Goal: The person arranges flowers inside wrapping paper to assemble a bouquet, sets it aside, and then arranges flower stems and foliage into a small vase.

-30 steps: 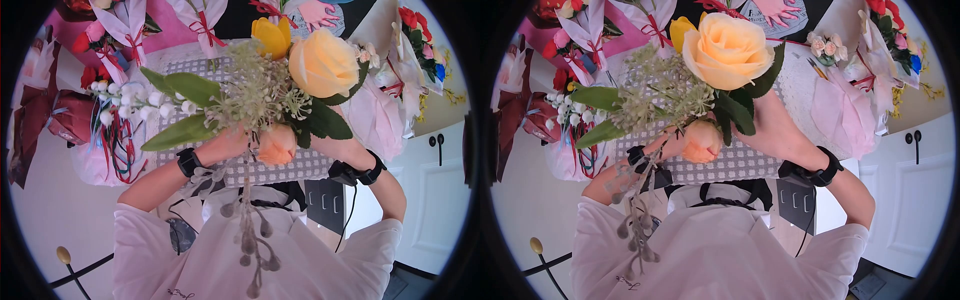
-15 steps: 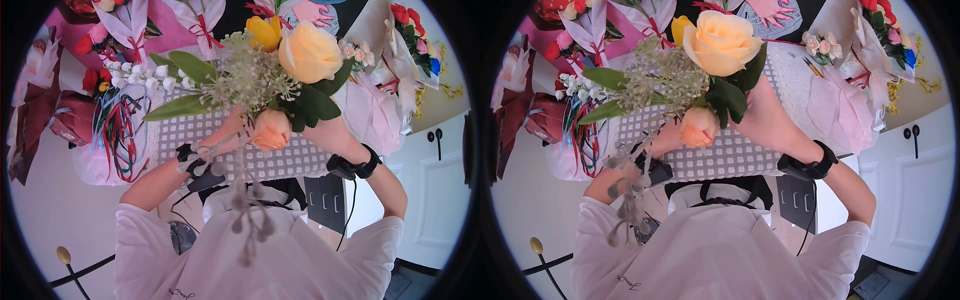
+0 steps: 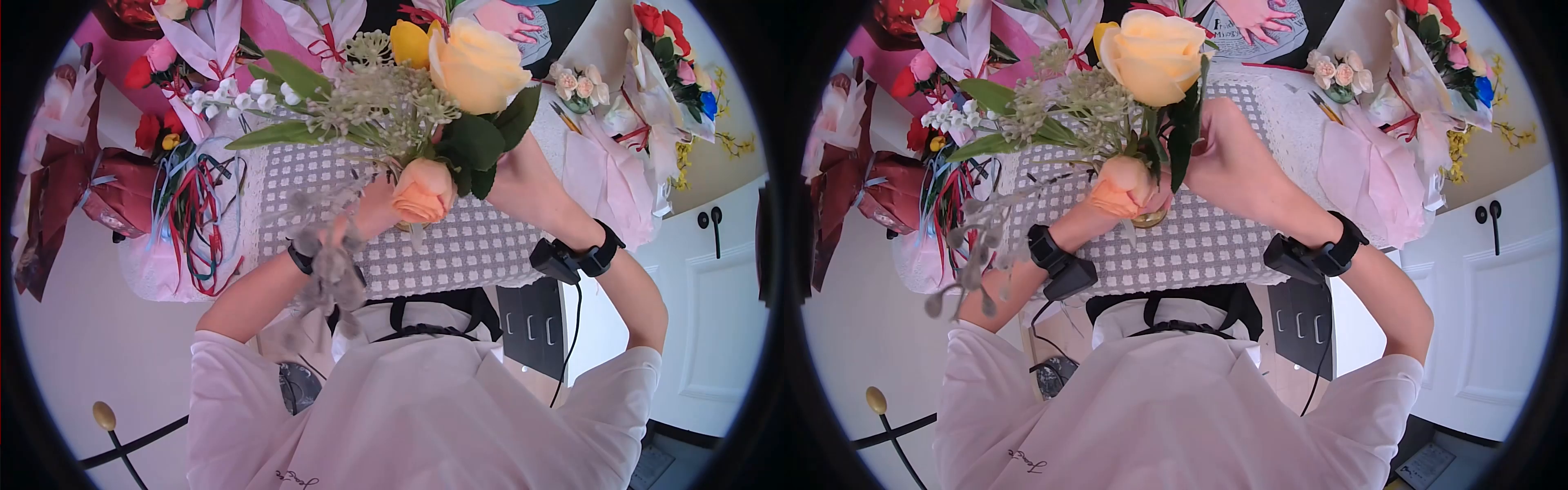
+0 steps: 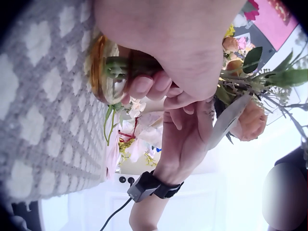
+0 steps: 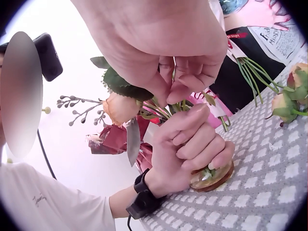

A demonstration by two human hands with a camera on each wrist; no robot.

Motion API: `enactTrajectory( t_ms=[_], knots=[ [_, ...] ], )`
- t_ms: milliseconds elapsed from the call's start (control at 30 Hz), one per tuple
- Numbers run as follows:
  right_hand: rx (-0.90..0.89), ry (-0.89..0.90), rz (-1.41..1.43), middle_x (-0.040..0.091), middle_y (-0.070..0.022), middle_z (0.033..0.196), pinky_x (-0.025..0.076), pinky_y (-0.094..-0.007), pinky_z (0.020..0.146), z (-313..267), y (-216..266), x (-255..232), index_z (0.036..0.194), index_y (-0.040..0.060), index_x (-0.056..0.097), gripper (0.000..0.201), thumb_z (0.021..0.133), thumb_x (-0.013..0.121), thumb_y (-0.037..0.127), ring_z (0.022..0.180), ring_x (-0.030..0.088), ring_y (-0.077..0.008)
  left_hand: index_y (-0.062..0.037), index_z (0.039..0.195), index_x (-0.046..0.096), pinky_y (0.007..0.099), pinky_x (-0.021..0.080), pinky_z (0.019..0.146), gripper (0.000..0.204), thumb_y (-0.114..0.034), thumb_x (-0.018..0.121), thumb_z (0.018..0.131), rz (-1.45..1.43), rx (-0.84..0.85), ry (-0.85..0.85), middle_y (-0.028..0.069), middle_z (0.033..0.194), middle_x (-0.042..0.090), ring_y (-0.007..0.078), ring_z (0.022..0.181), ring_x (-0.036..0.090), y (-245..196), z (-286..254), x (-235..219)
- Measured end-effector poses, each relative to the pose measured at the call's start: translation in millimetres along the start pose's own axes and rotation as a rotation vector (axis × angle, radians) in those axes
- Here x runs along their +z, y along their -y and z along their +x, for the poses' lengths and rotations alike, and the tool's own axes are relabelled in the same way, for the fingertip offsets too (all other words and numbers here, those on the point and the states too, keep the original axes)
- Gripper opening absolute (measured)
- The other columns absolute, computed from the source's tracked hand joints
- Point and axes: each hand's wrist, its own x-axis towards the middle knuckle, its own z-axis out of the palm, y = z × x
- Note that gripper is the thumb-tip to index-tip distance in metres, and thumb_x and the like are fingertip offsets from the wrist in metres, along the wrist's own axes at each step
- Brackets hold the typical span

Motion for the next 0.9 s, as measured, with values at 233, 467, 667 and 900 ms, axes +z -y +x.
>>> enactTrajectory(
  t_ms=[233,467,667,900],
  knots=[
    [-0.181,-0.015,-0.075,0.07,-0.0049,0.092,0.05,-0.0284,0.071,-3,2,1,0.102,-0.0065,0.065,0.021,0.082,0.072,-0.002,0.082,0.057,-0.0088,-0.0019,0.118,0.058,0.0358,0.052,0.088,0.02,-0.008,0.049,0.101,0.215,0.042,0.026,0.0149,0.113,0.063,0.0236,0.104,0.062,-3,-19,0],
    [0.19,-0.005,-0.278,0.068,-0.0089,0.093,0.053,-0.0283,0.074,-24,8,-16,0.118,-0.003,0.061,0.038,0.083,0.074,0.0,0.088,0.064,-0.0115,-0.0026,0.092,0.065,0.0339,0.051,0.08,0.027,-0.024,0.053,0.101,0.259,-0.243,-0.115,0.0095,0.114,0.064,0.02,0.094,0.057,-97,-28,9],
    [0.235,0.139,0.085,0.063,-0.0047,0.121,0.056,-0.0303,0.079,-41,-4,-39,0.133,0.0004,0.052,0.051,0.085,0.072,-0.004,0.104,0.063,-0.0127,0.0011,0.125,0.052,0.0338,0.047,0.076,0.032,-0.019,0.055,0.1,0.295,0.04,-0.097,0.012,0.105,0.063,0.0183,0.085,0.055,-108,-13,13],
    [0.392,-0.062,0.61,0.057,-0.0038,0.14,0.041,-0.0336,0.106,-80,-9,-63,0.148,0.0056,0.043,0.063,0.097,0.066,0.035,0.129,0.052,-0.0156,0.0038,0.112,0.059,0.0297,0.045,0.064,0.02,-0.013,0.055,0.101,0.289,0.147,-0.108,0.0059,0.082,0.06,0.0101,0.071,0.053,-110,-7,21]
  ],
)
